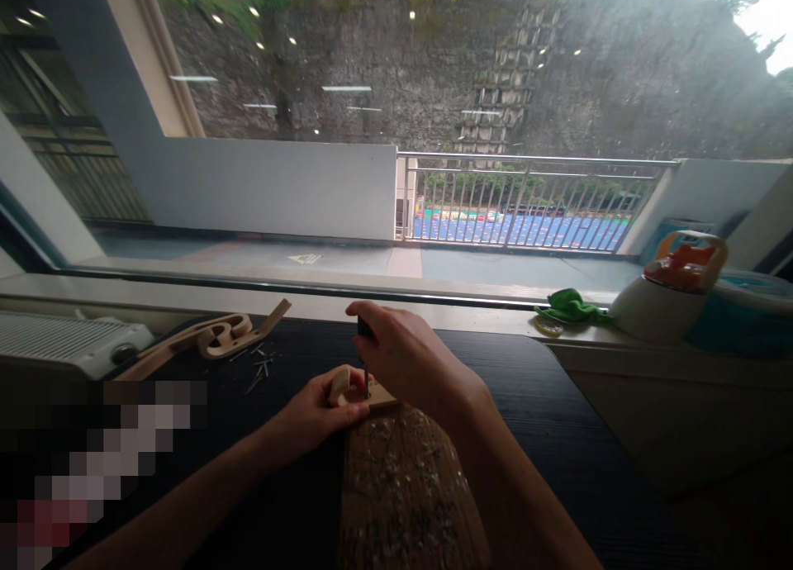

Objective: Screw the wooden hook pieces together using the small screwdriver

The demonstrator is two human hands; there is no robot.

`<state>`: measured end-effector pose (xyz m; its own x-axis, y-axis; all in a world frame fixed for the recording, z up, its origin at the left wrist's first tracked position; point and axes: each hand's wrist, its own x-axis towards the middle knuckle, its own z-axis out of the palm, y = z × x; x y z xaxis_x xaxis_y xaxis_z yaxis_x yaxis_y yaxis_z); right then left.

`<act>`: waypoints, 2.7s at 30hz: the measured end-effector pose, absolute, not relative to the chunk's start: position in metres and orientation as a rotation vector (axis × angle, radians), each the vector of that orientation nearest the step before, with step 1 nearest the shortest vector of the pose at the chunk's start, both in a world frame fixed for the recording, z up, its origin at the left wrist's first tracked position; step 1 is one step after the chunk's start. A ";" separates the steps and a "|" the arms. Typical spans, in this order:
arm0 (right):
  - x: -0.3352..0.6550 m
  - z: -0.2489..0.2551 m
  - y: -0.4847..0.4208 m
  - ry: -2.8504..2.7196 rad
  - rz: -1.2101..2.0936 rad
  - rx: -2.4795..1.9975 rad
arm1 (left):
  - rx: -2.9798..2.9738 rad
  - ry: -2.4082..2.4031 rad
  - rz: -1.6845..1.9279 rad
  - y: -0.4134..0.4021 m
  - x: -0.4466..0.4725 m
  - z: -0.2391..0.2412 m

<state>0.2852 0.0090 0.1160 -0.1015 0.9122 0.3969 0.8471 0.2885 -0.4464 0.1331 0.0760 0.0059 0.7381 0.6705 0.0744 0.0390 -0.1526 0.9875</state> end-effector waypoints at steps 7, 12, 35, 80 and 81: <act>0.282 0.117 0.009 -1.969 0.089 -1.626 | 1.639 0.542 0.589 0.075 0.132 0.008; 0.279 0.117 0.009 -1.972 0.037 -1.644 | 1.639 0.542 0.622 0.074 0.133 0.010; 0.286 0.111 0.010 -1.968 0.210 -1.555 | 1.732 0.597 0.617 0.072 0.132 0.015; 0.282 0.107 0.015 -1.946 0.174 -1.603 | 1.758 0.623 0.623 0.073 0.133 0.014; 0.282 0.107 0.015 -1.946 0.173 -1.607 | 1.754 0.623 0.605 0.074 0.132 0.015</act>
